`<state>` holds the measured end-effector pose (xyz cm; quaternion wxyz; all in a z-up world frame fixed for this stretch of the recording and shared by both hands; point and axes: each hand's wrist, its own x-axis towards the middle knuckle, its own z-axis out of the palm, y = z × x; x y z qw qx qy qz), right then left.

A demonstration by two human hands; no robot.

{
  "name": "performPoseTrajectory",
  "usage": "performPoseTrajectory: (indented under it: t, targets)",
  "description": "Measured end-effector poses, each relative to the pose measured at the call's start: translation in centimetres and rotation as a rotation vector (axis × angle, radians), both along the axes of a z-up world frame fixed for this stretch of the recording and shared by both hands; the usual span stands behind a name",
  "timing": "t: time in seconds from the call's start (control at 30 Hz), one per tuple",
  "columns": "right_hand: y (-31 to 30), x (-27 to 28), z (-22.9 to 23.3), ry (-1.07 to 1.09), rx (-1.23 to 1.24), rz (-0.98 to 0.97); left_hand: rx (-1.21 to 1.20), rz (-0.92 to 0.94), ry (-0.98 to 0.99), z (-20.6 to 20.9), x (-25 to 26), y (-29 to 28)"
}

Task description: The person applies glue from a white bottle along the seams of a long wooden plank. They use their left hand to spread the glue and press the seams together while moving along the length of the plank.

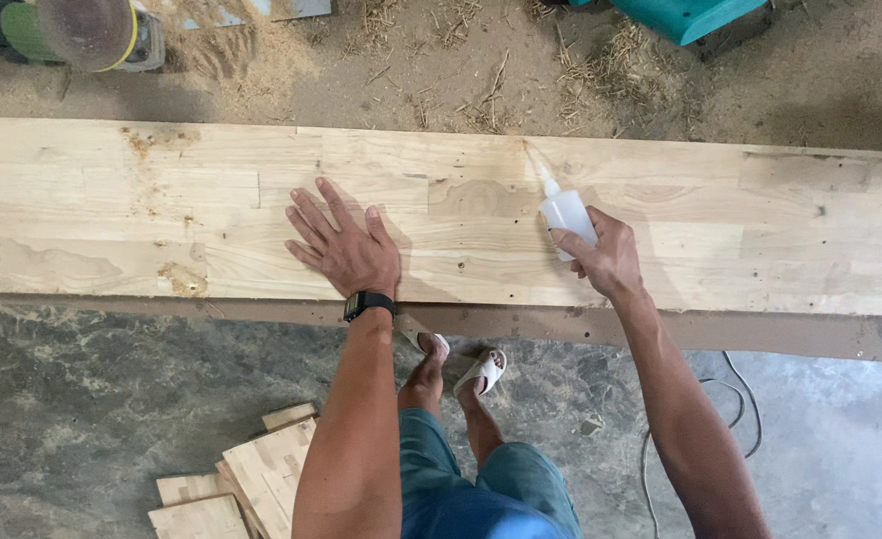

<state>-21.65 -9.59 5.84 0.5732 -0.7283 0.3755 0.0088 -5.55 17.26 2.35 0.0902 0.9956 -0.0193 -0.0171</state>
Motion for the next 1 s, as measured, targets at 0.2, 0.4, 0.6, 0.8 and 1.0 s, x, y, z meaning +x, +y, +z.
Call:
performPoseTrajectory:
  t: [0.2,0.4,0.6,0.8,1.0]
  targets:
    - [-0.2,0.0,-0.4,-0.008,0.011,0.017,0.012,-0.001,0.005,0.1,0.0,0.0]
    - [-0.1,0.1,0.2,-0.018,0.01,0.008,0.008,0.005,0.016,0.2,0.0,0.0]
    - [-0.2,0.1,-0.2,-0.041,0.03,0.01,0.004,0.001,0.002,0.1,0.0,0.0]
    - [-0.2,-0.1,-0.4,-0.047,0.037,0.018,-0.002,0.005,0.002,-0.1,0.1,0.1]
    - [-0.7,-3.7,-4.1,-0.179,0.009,0.022,0.015,0.012,0.001,0.0,-0.3,-0.4]
